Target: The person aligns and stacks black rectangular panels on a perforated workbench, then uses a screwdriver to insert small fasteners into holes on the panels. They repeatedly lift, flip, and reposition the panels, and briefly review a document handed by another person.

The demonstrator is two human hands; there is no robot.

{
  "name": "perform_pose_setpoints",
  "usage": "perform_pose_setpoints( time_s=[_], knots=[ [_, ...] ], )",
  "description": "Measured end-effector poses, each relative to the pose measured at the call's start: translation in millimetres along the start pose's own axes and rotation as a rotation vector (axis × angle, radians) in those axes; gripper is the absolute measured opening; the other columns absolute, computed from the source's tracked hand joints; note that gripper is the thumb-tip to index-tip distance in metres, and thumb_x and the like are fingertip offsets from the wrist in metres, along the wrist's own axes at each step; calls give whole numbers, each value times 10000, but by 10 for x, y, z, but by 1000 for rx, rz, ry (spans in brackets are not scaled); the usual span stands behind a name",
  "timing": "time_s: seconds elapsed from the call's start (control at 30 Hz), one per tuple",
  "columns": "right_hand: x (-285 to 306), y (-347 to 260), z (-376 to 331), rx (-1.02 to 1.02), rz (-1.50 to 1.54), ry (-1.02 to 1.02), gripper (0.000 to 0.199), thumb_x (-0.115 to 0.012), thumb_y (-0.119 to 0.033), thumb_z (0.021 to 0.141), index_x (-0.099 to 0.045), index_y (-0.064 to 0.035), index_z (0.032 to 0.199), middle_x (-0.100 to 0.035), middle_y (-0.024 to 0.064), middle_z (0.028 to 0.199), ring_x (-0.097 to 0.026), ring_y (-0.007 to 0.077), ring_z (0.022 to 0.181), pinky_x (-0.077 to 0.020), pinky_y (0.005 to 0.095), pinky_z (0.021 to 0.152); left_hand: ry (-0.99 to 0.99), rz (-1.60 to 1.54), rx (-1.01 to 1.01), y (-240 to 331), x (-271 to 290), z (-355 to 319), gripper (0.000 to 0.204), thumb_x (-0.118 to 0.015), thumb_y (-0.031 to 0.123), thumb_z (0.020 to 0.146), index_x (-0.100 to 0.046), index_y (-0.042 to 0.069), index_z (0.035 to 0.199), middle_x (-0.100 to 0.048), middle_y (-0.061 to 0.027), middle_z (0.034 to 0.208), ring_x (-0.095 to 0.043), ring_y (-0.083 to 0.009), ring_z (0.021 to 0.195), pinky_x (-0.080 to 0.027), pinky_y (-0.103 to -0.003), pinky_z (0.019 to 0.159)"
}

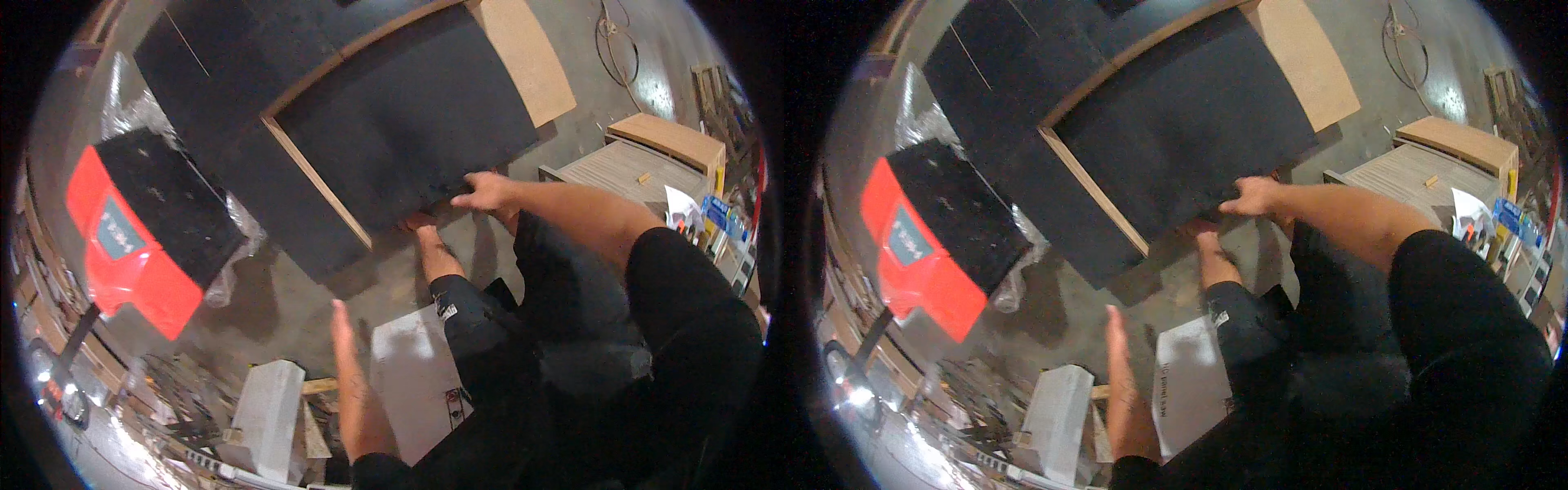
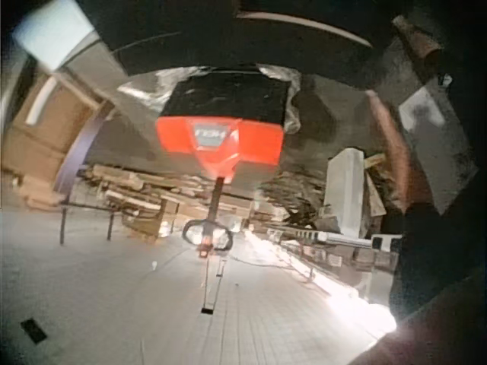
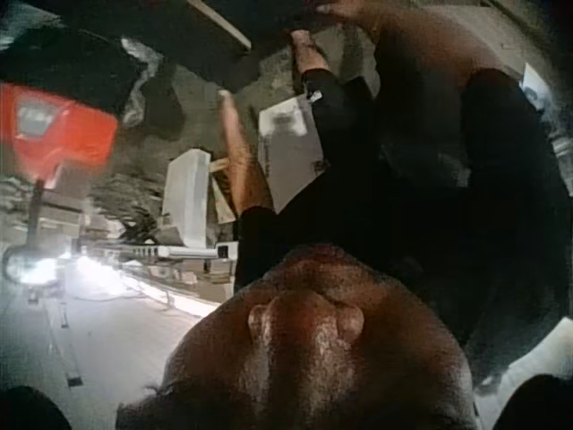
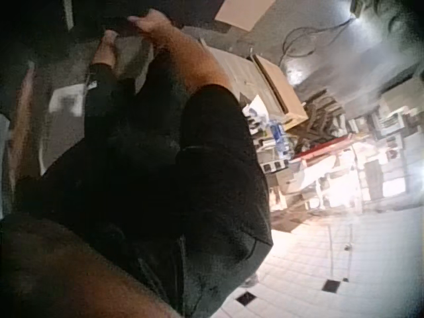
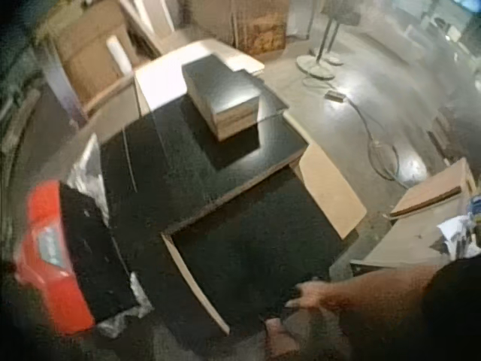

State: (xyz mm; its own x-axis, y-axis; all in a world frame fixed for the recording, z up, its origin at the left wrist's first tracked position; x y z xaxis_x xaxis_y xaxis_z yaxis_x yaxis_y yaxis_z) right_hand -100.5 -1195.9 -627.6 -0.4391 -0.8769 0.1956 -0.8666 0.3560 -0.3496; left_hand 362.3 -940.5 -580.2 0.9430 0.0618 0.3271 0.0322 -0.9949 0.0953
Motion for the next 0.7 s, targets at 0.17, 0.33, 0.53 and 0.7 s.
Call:
perform_pose_setpoints(
  time_s=[0.17, 0.33, 0.53, 0.7],
  knots=[
    [1439, 160, -1299, -18, 148, 270, 899, -691, -628, 919, -514, 37, 1499, -560, 260, 1500, -543, 383, 1397, -455, 445, 1153, -113, 407, -346, 508, -654, -1691, 779, -597, 521, 1045, -450, -46, 1559, -492, -221, 1592, -477, -287, 1464, -346, -384, 1215],
    [2380, -365, -2766, 316, 302, 532, 896, -618, -629, 970, -441, 33, 1548, -470, 269, 1579, -451, 402, 1472, -380, 471, 1215, -199, 85, -456, 1102, -1165, -2589, 701, -609, 401, 1077, -414, -61, 1568, -586, -174, 1486, -582, -250, 1341, -440, -370, 1140],
    [2375, 65, -4925, 555, 272, 772, 825, -637, -584, 978, -488, 45, 1491, -586, 282, 1449, -590, 415, 1323, -483, 461, 1106, -473, 168, -626, 1579, -1875, -3468, 719, -582, 417, 1092, -354, -40, 1597, -547, -185, 1529, -544, -311, 1390, -395, -408, 1180],
    [1536, 1263, -6624, 496, 322, 976, 788, -615, -587, 997, -506, 16, 1493, -612, 233, 1453, -593, 398, 1328, -469, 437, 1118, -531, 382, -780, 1818, -2304, -3844, 732, -526, 502, 1097, -371, 3, 1610, -569, -153, 1526, -553, -304, 1397, -384, -442, 1166]
  ],
)
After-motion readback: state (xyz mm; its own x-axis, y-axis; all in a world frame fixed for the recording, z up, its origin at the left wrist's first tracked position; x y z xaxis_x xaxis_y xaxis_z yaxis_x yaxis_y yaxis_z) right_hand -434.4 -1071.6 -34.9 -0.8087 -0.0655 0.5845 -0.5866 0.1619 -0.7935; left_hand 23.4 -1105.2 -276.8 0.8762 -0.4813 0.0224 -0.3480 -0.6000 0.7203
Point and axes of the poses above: each hand's wrist, its own z-axis towards the middle knuckle, its own x-axis out of the back of the hand, y = z × x, the point moved 7 cm from there along z, towards the middle knuckle
